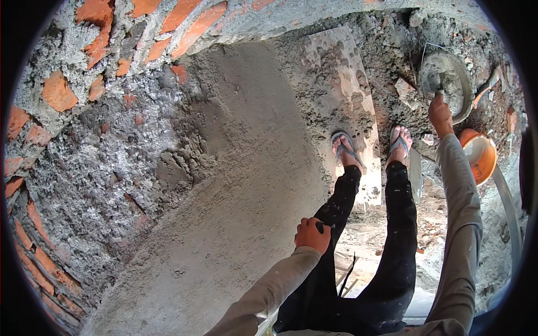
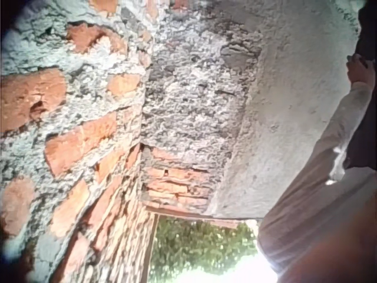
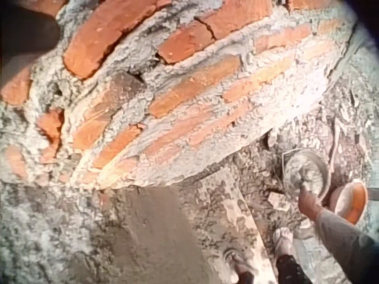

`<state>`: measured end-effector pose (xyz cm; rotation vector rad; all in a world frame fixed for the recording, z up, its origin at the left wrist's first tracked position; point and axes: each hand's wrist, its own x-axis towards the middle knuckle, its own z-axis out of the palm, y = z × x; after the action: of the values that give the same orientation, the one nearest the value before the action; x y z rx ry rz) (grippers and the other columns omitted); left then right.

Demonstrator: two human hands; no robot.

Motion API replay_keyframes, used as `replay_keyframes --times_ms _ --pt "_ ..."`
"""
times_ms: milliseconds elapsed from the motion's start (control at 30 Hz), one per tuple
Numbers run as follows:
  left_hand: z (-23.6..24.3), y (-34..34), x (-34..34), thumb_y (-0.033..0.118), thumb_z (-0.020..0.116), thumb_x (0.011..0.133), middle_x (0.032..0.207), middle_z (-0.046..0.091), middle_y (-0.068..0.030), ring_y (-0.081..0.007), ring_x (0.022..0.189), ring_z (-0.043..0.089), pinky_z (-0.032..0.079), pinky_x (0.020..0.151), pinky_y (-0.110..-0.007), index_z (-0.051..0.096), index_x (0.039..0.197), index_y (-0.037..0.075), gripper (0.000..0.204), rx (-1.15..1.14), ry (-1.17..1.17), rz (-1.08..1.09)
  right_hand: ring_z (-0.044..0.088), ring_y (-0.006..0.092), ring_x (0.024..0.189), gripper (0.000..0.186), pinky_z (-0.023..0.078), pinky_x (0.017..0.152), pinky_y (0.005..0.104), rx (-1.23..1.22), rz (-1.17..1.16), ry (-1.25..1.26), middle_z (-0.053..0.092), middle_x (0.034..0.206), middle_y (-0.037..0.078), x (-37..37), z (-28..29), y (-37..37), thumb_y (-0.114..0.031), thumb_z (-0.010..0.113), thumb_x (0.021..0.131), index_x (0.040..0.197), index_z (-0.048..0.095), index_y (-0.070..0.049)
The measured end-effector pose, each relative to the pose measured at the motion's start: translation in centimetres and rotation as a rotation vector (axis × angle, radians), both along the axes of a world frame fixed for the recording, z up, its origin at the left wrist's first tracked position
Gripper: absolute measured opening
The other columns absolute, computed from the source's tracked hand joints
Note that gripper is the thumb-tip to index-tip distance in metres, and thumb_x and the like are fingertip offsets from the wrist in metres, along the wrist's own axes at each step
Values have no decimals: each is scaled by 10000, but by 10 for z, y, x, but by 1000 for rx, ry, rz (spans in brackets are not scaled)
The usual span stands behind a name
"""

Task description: The person scoops cement from a bucket using a trowel and applies and smooths it onto a brick wall.

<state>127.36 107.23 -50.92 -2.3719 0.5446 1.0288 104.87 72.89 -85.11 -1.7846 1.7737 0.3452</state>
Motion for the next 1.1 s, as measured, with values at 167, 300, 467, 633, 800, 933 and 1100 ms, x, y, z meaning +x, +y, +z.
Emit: replay_keyframes --times_ms 167,300,467,633,800,933,1100 --pt "3 -11 2 302 620 791 1021 548 -77 -292 992 557 494 816 -445 591 954 131 238 24 23 5 578 523 876 271 453 753 589 15 57 -123 613 915 334 -60 81 3 -229 373 942 1151 449 -73" --pt "-7 -21 -14 303 617 795 1025 546 -74 -291 989 557 494 813 -448 589 958 135 235 -12 77 -24 606 493 837 250 485 720 556 -224 239 -84 627 875 312 -146 4 -65 -211 427 940 1095 488 -24" --pt "-1 -18 -1 310 616 791 1018 547 -72 -292 996 557 491 810 -449 592 970 138 250 10 9 -74 632 460 798 238 505 710 533 -87 116 -20 648 874 276 8 18 -46 -145 396 929 1064 499 21" --pt "0 -24 -3 313 611 792 1027 550 -73 -292 1005 557 490 812 -450 592 975 136 256 51 45 -88 632 457 777 252 497 690 544 58 190 -13 646 836 271 -9 114 -6 -180 401 940 1090 477 8" --pt "-15 -28 -14 315 605 799 1032 555 -76 -294 1011 556 491 817 -449 598 963 136 244 23 60 -108 605 462 824 252 481 699 528 -59 342 -296 606 903 266 -91 66 -12 -198 430 944 943 570 12" --pt "-17 -26 -2 270 599 818 1004 557 -99 -324 957 573 487 809 -440 594 930 102 202 -17 92 -82 597 434 1020 443 461 892 484 245 158 46 597 1089 311 -70 -11 -47 -349 447 892 1038 620 32" --pt "-8 -14 11 291 589 823 1028 553 -95 -324 973 568 488 795 -471 595 936 110 214 25 34 -67 608 466 882 404 474 824 525 100 60 -179 615 965 283 -80 58 -11 -362 431 926 1004 622 -15"
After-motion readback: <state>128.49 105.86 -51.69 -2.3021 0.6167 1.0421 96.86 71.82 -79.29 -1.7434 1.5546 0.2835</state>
